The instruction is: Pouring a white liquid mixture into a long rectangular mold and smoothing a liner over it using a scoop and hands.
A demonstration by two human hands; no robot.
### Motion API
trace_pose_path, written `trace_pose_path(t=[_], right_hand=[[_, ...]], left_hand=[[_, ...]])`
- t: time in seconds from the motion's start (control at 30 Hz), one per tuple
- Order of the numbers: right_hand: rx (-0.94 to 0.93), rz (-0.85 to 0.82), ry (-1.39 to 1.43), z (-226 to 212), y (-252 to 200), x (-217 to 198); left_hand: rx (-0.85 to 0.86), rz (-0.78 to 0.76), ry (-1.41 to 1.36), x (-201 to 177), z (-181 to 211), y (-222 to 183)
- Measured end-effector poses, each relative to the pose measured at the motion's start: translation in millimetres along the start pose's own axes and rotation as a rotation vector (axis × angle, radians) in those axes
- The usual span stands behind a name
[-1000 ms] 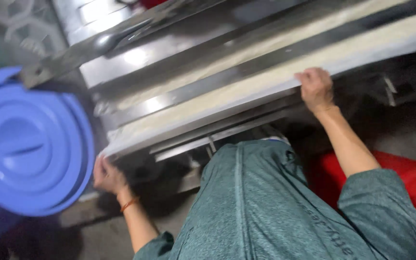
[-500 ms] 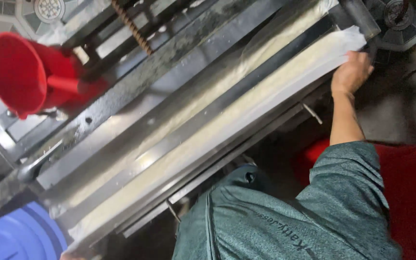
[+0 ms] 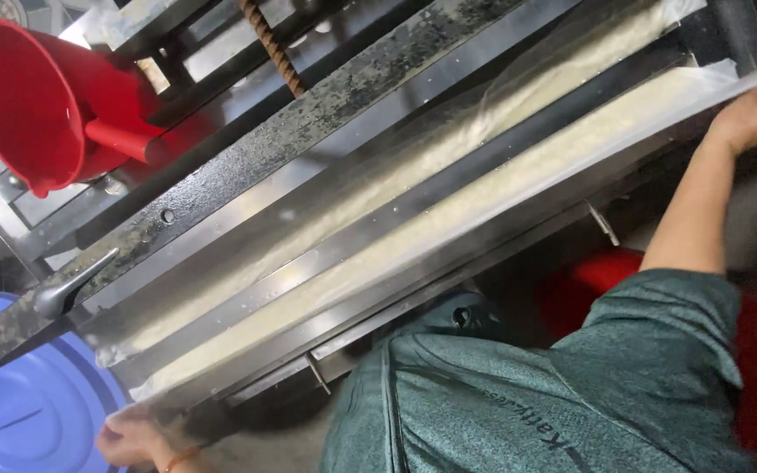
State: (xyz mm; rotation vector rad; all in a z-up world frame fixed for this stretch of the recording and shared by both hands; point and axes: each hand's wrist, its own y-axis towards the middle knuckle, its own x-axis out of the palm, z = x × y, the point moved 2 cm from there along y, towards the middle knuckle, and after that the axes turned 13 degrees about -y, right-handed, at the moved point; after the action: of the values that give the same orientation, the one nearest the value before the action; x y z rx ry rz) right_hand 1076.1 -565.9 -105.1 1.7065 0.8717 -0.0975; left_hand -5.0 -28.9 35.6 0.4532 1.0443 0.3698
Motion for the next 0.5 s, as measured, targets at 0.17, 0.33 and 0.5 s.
trace_pose_path(t=[0.17,0.33,0.5], right_hand=[[-0.107,-0.209,-0.249,-11.3,15.4,65.4],[-0.111,-0.348,-0.434,8.1,4.1,125.0],[-0.192,-0.472,-0.481,58.6,16.0,146.5]], left_hand=[[0.11,-0.153,0.293,36.8,-26.0,27.7],[0.128,-0.452,0.954,71.6,-43.7,46.6],[-0.031,-0.501,0.772,65.3,-49.3,57.7]])
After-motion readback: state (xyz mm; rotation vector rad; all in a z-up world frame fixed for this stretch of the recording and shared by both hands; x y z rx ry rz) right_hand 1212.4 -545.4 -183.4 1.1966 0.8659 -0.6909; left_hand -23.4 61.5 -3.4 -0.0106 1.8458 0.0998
